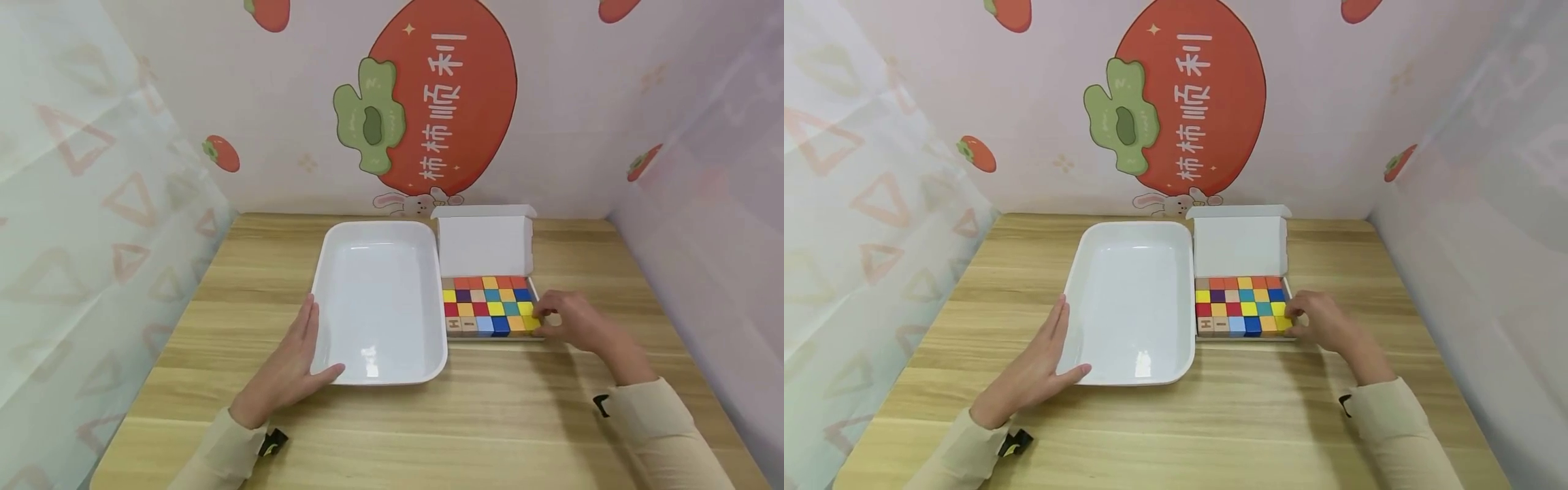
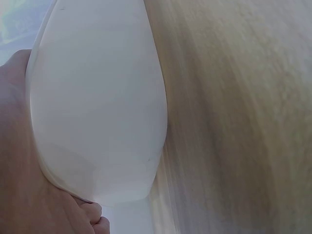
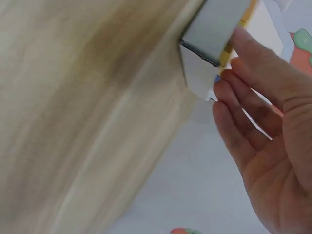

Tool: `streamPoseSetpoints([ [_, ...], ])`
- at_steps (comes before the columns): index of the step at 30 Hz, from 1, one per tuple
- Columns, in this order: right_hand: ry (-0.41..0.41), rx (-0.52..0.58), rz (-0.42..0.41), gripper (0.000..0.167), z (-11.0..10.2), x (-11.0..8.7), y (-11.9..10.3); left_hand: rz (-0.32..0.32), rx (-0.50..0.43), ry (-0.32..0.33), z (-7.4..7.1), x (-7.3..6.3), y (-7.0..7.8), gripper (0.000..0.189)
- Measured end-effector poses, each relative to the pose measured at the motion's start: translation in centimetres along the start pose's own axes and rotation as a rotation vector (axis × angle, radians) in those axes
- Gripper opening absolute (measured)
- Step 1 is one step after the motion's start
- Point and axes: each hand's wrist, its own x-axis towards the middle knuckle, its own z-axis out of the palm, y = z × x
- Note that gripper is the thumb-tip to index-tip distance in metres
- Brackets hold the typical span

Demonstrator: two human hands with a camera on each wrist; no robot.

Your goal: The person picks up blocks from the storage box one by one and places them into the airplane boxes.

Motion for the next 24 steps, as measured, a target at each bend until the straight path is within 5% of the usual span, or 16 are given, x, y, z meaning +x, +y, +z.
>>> streamPoseSetpoints([
  [8, -0.092, 0.040, 0.149, 0.120, 0.5, -0.5, 0.8, -0.010, -0.015, -0.005, 0.3, -0.1, -0.2, 0.120],
  [15, -0.056, 0.158, 0.110, 0.132, 3.2, -0.3, 1.6, -0.015, -0.007, -0.005, 0.1, 0.0, 0.0, 0.120],
  [24, -0.052, 0.118, 0.171, 0.135, 4.0, 0.1, 0.0, -0.025, -0.015, -0.014, 0.2, 0.1, -0.1, 0.120],
])
